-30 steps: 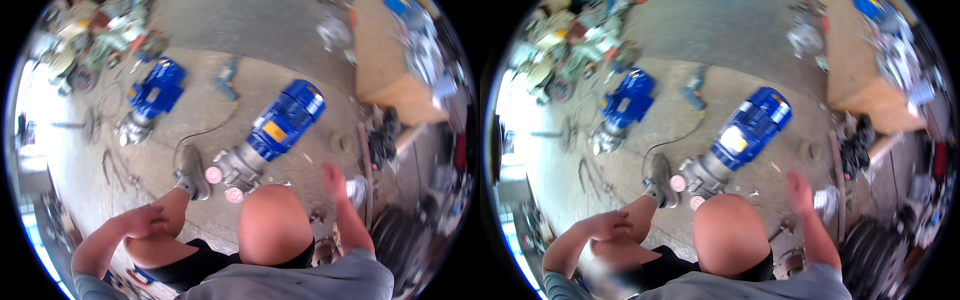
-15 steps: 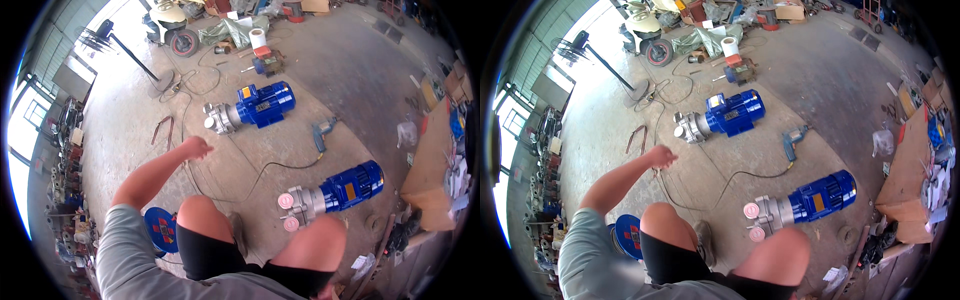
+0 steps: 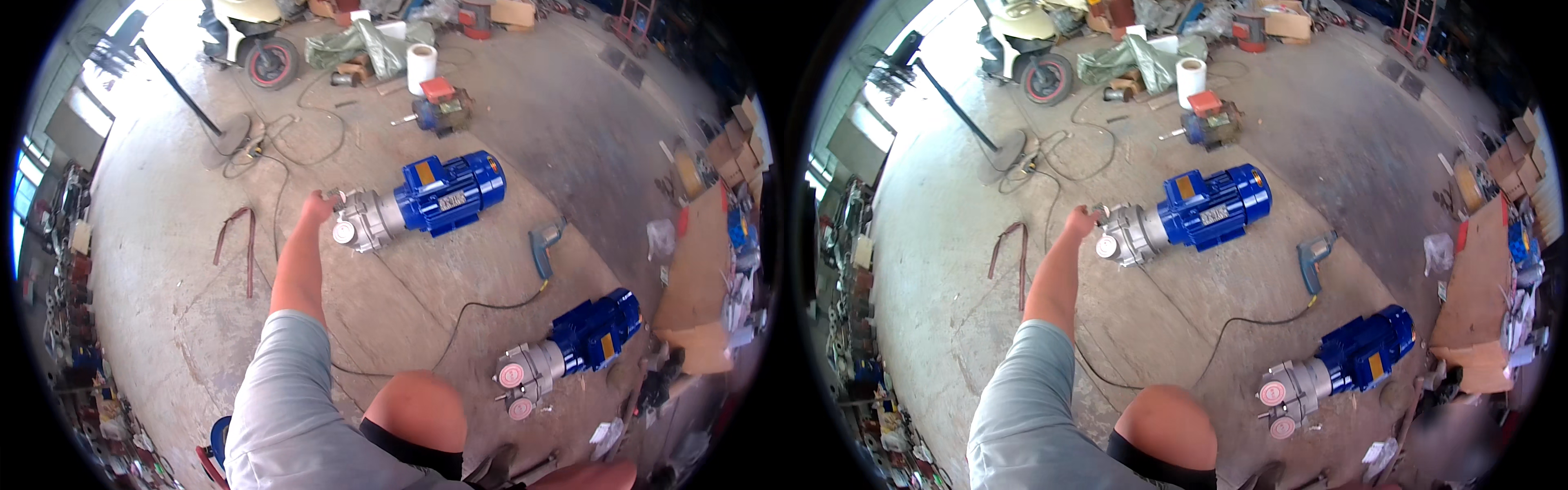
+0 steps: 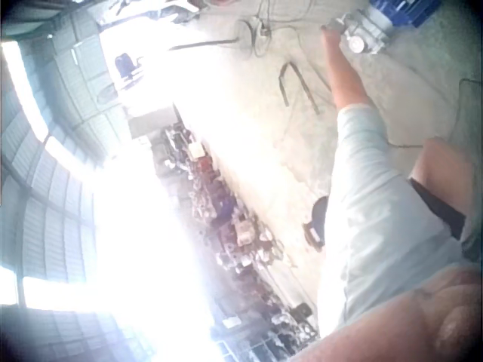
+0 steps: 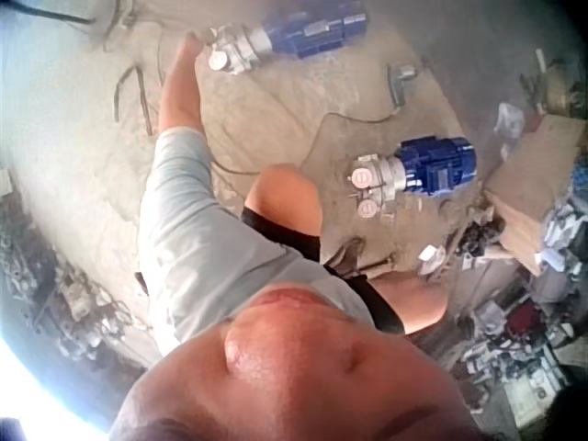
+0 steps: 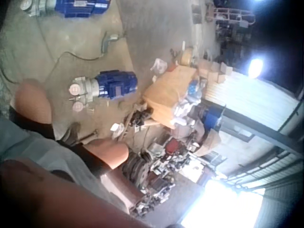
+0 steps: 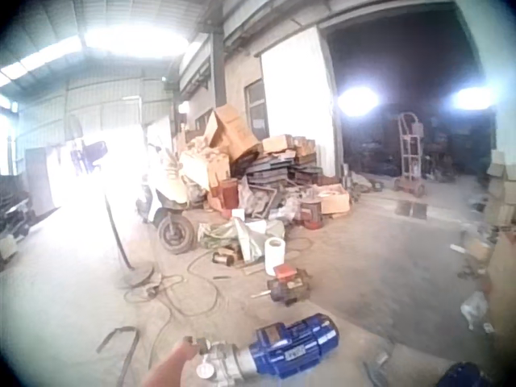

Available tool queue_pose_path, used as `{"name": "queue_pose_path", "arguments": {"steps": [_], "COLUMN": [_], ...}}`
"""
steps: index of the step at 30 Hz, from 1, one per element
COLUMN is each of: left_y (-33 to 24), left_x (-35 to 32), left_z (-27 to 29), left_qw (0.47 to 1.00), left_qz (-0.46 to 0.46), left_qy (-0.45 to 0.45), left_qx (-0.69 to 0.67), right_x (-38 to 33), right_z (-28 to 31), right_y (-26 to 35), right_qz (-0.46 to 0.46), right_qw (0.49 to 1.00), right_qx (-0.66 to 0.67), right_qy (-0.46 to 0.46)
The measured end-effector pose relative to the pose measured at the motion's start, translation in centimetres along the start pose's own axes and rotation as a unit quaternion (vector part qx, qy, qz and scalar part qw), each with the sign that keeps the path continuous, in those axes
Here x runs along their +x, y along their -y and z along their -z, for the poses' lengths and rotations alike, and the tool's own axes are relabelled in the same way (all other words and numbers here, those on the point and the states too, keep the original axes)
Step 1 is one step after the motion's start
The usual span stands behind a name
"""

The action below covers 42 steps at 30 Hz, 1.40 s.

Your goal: The person walks through a cluttered workshop and begins assembling two blue electric pumps. They use a power drill and a hammer to attach metal plates and fasteners to the motor housing of each pump.

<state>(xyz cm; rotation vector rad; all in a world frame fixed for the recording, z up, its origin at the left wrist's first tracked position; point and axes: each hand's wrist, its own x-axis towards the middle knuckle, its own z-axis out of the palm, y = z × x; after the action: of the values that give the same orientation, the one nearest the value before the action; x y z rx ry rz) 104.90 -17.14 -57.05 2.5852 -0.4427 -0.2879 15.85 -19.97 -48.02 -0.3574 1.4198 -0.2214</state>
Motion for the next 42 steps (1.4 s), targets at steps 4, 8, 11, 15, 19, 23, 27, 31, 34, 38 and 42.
{"name": "queue_pose_path", "arguments": {"steps": [4, 8, 11, 15, 19, 23, 27, 31, 34, 38, 42], "left_y": [1.3, 2.6, 2.1, 2.8, 3.0, -2.6, -23.4, -35.3, -38.0, -33.9, -25.9], "left_x": [2.7, 7.5, 1.5, 7.1, 11.9, 1.2, -15.9, -30.2, -40.2, -49.3, -52.7], "left_z": [-2.5, 3.6, -4.8, -0.7, 7.9, 6.0, 12.5, 8.2, 2.6, -3.0, -10.7], "left_qw": [0.993, 0.978, 0.945, 0.929, 0.799, 0.78, 0.78, 0.648, 0.596, 0.654, 0.737], "left_qz": [0.033, 0.046, 0.123, 0.101, 0.075, 0.012, -0.102, -0.22, -0.143, -0.242, -0.379], "left_qy": [0.093, 0.057, 0.133, 0.147, 0.279, 0.312, 0.398, 0.629, 0.767, 0.712, 0.492], "left_qx": [-0.06, -0.193, -0.271, -0.323, -0.528, -0.543, -0.472, -0.369, -0.189, 0.081, 0.267], "right_x": [-3.3, -4.6, -11.5, -15.1, -18.8, -28.0, -22.9, -11.1, -2.3, 3.4, 7.6], "right_z": [3.2, 5.2, 10.6, 15.6, 20.7, 26.8, 27.0, 23.9, 21.4, 10.4, 7.7], "right_y": [0.4, -1.5, -2.0, -5.2, -7.2, -4.3, 3.9, 11.6, 11.8, 14.9, 10.6], "right_qz": [0.017, 0.027, 0.043, 0.065, 0.106, 0.141, 0.154, 0.153, 0.221, -0.026, -0.1], "right_qw": [0.996, 0.991, 0.968, 0.947, 0.923, 0.889, 0.898, 0.942, 0.864, 0.768, 0.743], "right_qx": [0.019, 0.063, 0.069, 0.119, 0.142, 0.08, 0.074, -0.117, -0.438, -0.63, -0.621], "right_qy": [-0.082, -0.112, -0.239, -0.292, -0.341, -0.428, -0.405, -0.275, -0.111, 0.114, 0.23]}}
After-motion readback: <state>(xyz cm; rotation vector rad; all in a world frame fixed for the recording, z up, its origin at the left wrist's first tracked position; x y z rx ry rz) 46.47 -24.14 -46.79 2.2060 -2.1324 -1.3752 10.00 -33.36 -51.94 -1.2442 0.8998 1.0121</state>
